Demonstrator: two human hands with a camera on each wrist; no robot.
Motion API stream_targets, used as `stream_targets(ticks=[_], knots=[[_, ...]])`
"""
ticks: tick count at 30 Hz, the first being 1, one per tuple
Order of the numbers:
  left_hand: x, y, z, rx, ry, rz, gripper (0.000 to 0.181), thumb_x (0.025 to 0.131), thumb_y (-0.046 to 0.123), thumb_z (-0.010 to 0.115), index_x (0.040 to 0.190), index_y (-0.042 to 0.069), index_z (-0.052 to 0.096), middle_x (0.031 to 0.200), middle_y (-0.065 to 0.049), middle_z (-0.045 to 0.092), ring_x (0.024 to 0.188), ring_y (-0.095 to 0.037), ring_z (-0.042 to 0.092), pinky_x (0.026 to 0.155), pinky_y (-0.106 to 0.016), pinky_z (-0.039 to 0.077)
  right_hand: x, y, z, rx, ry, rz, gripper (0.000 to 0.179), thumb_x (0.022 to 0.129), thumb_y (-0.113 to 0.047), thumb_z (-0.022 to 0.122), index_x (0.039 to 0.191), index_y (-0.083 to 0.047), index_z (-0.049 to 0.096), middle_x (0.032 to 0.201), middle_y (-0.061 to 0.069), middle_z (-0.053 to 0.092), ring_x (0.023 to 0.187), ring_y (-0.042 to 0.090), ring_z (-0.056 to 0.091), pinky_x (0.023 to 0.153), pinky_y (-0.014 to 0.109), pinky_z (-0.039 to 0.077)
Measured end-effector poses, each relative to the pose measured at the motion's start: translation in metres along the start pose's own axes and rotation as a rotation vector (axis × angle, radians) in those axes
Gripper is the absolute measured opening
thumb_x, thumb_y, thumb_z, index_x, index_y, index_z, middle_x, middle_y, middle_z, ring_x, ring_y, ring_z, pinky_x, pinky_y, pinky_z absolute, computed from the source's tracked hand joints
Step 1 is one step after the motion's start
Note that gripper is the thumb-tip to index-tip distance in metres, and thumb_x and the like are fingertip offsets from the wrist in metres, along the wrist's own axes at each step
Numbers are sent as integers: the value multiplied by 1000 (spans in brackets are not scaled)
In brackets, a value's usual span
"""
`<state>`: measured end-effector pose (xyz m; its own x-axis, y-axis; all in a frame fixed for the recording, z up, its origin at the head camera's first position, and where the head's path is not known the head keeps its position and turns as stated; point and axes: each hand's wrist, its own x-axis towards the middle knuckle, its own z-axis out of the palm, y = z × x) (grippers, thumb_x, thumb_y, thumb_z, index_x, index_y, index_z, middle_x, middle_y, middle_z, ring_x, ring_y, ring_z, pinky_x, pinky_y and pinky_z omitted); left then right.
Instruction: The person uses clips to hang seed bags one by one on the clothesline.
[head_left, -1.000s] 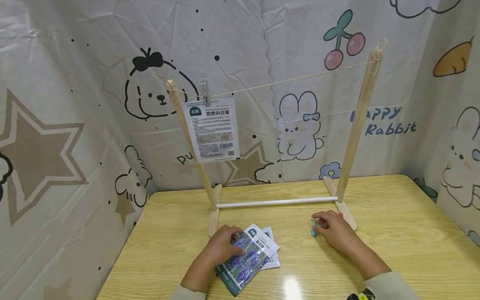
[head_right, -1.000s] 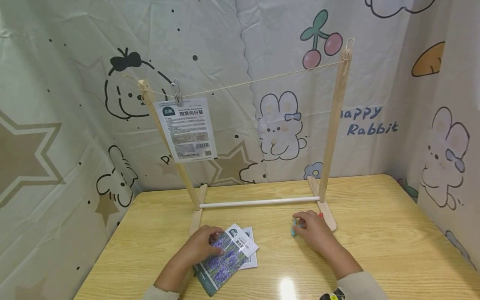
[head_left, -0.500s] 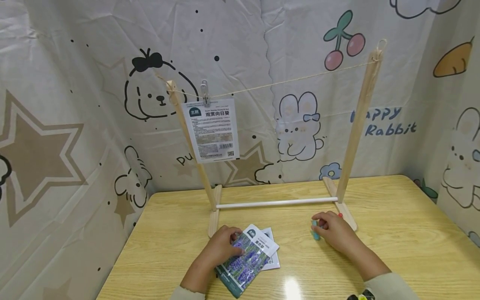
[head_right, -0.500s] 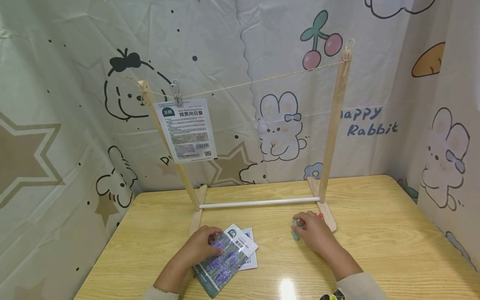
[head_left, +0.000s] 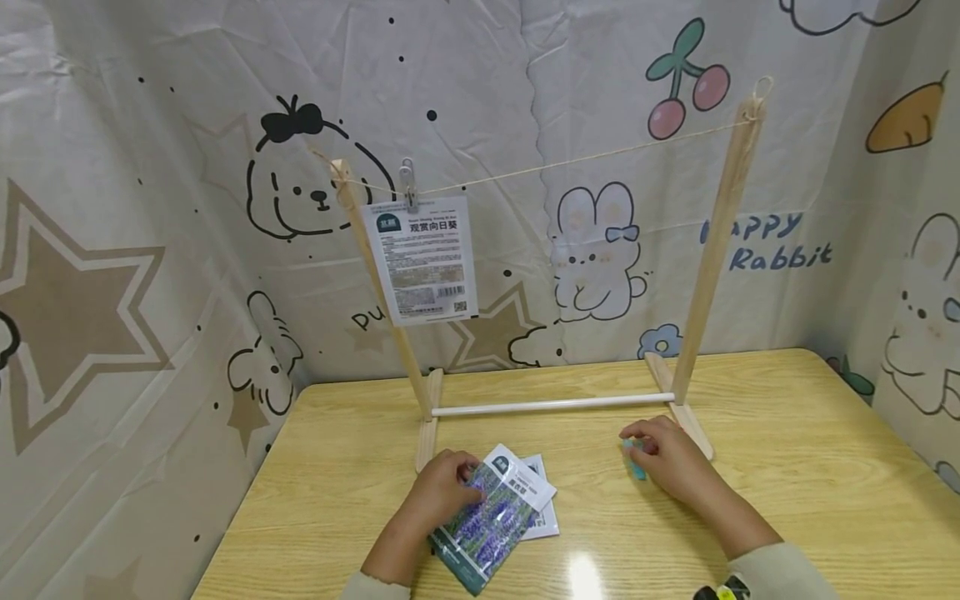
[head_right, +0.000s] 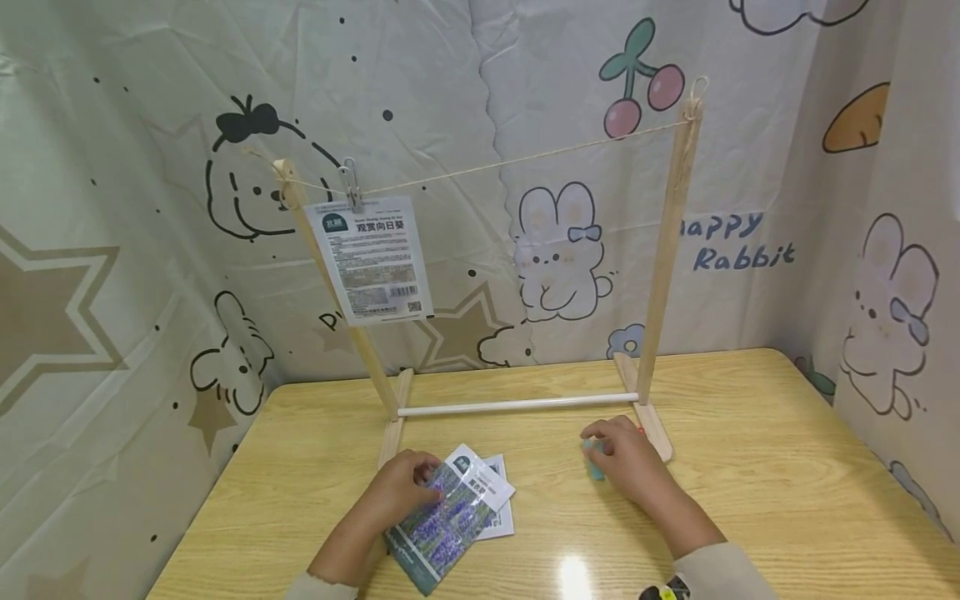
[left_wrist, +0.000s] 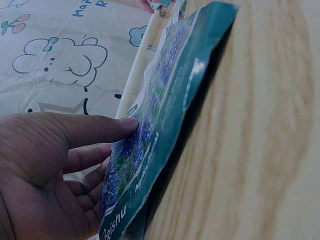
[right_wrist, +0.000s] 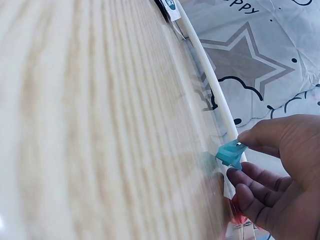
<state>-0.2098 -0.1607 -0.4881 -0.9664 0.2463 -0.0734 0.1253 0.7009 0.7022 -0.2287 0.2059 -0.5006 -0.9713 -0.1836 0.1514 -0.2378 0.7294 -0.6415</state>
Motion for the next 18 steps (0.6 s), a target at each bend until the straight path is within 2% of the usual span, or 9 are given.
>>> stream_targets(ticks=[4, 10, 13, 18], knots=[[1, -1, 0, -36, 9, -5, 41, 79, 9, 83, 116, 1, 66, 97, -8, 58, 86, -19, 50, 74, -32, 44, 1, 1, 0, 8, 3, -5, 20, 95, -13, 68, 114, -12, 72, 111, 11, 63, 84, 14, 51, 70, 27, 45], [4, -5, 1, -70, 5, -33, 41, 82, 11, 80, 119, 3, 64, 104, -8, 63, 94, -21, 57, 80, -39, 50, 1, 0, -3, 74, -49, 49, 24, 97, -13, 65, 120, -12, 70, 121, 17, 64, 89, 18, 58, 70, 29, 48], [4, -5, 0, -94, 2, -45, 40, 85, 10, 78, 121, 3, 63, 105, -8, 62, 93, -21, 56, 78, -38, 49, 1, -1, -4, 82, -60, 59, 27, 98, -15, 64, 125, -12, 69, 126, 18, 63, 96, 19, 63, 74, 31, 51], [4, -5, -1, -152, -4, -66, 38, 86, 10, 77, 121, 4, 62, 105, -8, 59, 90, -20, 53, 76, -35, 47, 0, -2, -5, 93, -64, 71, 28, 100, -15, 62, 127, -13, 69, 128, 17, 62, 96, 18, 63, 75, 30, 52]])
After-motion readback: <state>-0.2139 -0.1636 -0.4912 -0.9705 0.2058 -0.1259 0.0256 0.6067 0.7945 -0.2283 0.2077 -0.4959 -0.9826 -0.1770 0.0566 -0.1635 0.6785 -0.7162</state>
